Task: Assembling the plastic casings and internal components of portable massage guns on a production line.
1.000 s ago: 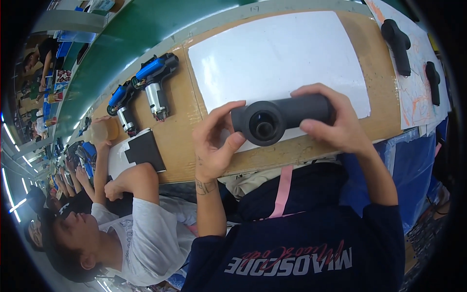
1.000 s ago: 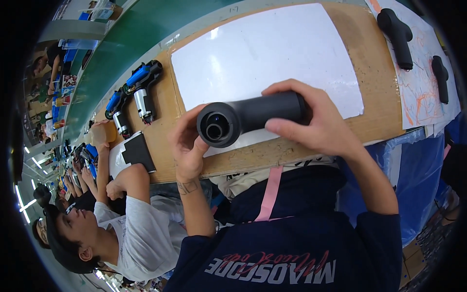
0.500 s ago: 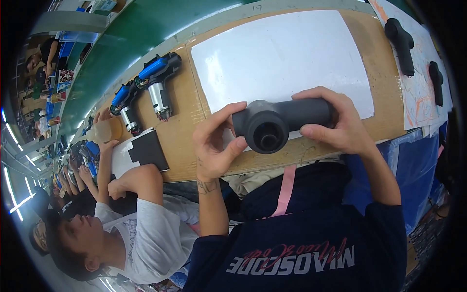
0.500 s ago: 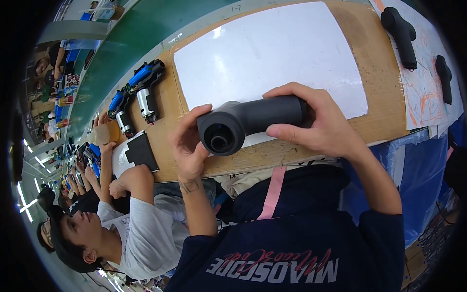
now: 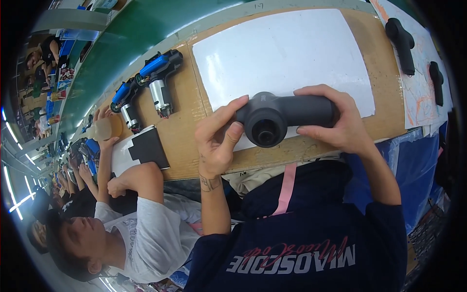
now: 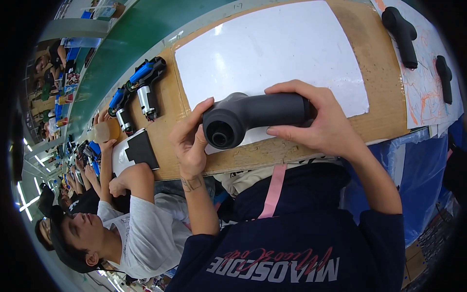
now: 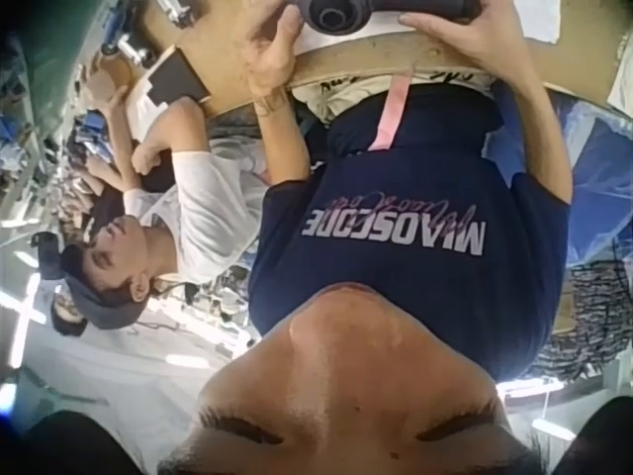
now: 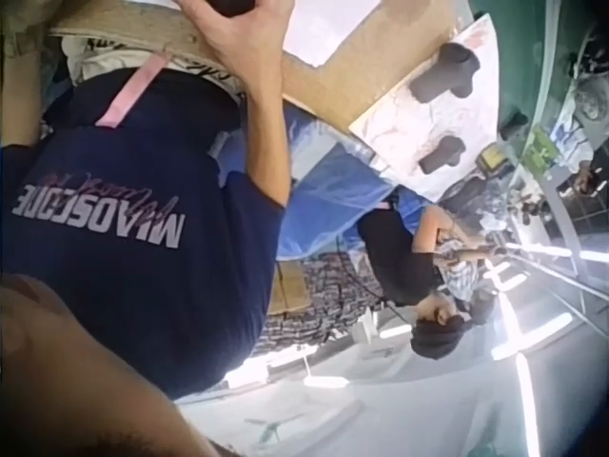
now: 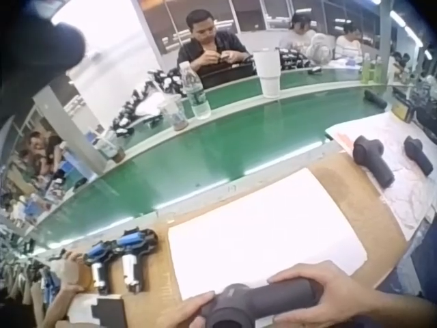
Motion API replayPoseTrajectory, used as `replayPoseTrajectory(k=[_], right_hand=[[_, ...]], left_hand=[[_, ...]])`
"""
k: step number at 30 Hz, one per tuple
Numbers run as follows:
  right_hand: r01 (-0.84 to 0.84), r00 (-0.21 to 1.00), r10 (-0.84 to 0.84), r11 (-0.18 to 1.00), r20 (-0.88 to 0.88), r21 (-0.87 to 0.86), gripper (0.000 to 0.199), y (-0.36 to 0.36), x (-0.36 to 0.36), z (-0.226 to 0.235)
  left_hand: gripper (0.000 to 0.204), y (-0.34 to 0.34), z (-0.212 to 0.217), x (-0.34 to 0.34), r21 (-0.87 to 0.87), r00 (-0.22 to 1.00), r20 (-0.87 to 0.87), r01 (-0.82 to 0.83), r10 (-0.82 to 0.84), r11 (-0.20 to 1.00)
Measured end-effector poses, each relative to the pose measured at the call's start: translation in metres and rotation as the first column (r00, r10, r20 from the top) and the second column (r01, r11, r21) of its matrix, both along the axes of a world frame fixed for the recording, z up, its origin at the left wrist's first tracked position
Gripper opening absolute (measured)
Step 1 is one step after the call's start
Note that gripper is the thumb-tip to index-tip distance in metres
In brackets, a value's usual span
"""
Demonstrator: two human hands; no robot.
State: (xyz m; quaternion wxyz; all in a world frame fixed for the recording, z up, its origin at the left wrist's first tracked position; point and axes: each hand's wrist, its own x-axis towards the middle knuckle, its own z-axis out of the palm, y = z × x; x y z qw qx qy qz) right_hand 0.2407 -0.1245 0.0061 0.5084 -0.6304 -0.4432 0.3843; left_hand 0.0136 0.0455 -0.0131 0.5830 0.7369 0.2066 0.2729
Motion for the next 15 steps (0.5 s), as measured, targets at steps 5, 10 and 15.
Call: replayPoseTrajectory(k=[5,10,15], right_hand=[[-0.002,1.0,0.003,0.999,0.012,-0.037,0.057,-0.003,-0.001,0.0],[0.008,0.993,-0.014,0.999,0.121,0.052,0.058,0.0,-0.008,-0.004],[-0.06,0.92,0.04,0.997,0.39,0.04,0.062,-0.001,-0.017,-0.006]], left_hand=[[0.047,-0.004,0.009,0.007,-0.091,0.997,-0.03,-0.069,0.067,0.993],[0.071,0.003,-0.008,0.005,0.099,0.991,0.113,0.063,-0.074,0.993],[0.093,-0.001,-0.01,0.009,0.122,0.999,0.039,0.001,-0.006,0.993]])
